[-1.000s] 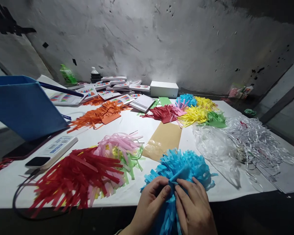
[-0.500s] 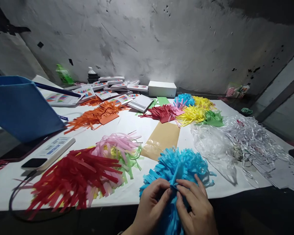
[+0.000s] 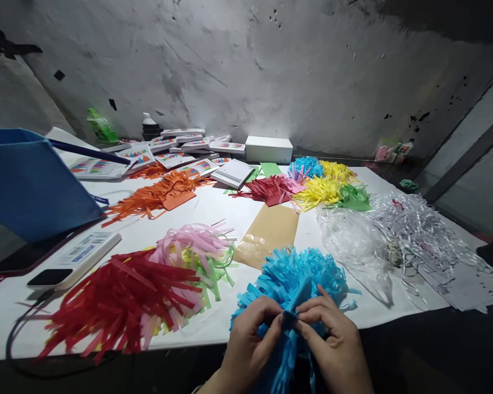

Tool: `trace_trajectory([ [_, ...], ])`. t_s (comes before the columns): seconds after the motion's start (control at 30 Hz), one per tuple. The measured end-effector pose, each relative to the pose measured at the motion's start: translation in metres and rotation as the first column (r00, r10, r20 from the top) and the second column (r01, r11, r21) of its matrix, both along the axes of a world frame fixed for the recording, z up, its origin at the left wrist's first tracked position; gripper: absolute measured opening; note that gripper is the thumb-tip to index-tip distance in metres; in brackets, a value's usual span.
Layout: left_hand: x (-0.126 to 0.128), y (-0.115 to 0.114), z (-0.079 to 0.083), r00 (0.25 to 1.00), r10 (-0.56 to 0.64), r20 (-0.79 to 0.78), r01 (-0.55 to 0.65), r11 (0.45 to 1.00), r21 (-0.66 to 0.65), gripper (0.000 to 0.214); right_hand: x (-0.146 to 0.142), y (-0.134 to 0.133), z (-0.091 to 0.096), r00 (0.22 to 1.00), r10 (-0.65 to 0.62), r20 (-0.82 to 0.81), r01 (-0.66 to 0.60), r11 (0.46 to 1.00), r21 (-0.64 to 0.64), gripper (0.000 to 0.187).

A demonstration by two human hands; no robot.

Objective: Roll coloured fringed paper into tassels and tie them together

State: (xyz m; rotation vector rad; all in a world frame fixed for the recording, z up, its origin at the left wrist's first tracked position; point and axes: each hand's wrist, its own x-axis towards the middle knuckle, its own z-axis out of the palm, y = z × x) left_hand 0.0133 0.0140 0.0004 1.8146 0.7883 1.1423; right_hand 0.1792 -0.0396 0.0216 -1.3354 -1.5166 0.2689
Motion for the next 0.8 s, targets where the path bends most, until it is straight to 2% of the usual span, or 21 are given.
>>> trace_trajectory([
  [0.1,-0.002,0.002,0.003,1.000,0.015,-0.016,-0.015,1.000,-0.005,0.021,0.005,0.002,0.004,0.993,0.090,-0.071,-0.096,0.991,-0.093,0.016],
  [0.17,-0.002,0.002,0.005,1.000,0.019,-0.025,-0.019,1.000,-0.017,0.022,0.006,0.002,0.006,0.990,0.120,-0.077,-0.128,0.986,-0.106,0.017],
  [0.27,-0.002,0.002,0.005,1.000,0.010,-0.024,-0.011,1.000,-0.025,0.022,0.004,0.001,0.005,0.996,0.090,-0.017,-0.091,0.994,-0.059,0.013],
  [0.33,-0.001,0.001,0.005,1.000,-0.001,-0.017,0.001,1.000,-0.025,0.021,0.000,0.000,0.002,0.998,0.039,0.056,-0.040,0.999,0.017,0.005],
  [0.43,0.000,0.001,0.005,1.000,-0.014,-0.020,0.013,1.000,-0.014,0.020,-0.005,-0.001,-0.002,0.990,-0.021,0.138,0.005,0.993,0.115,0.013],
  [0.63,0.001,-0.001,0.001,0.998,-0.051,-0.031,0.051,0.998,-0.023,0.020,-0.004,-0.001,-0.002,0.987,-0.007,0.161,-0.009,0.995,0.098,0.015],
  [0.8,0.001,0.001,0.003,0.995,-0.097,-0.023,0.096,0.995,-0.038,0.016,-0.006,0.000,0.001,0.962,-0.014,0.274,-0.025,0.990,0.140,0.014],
])
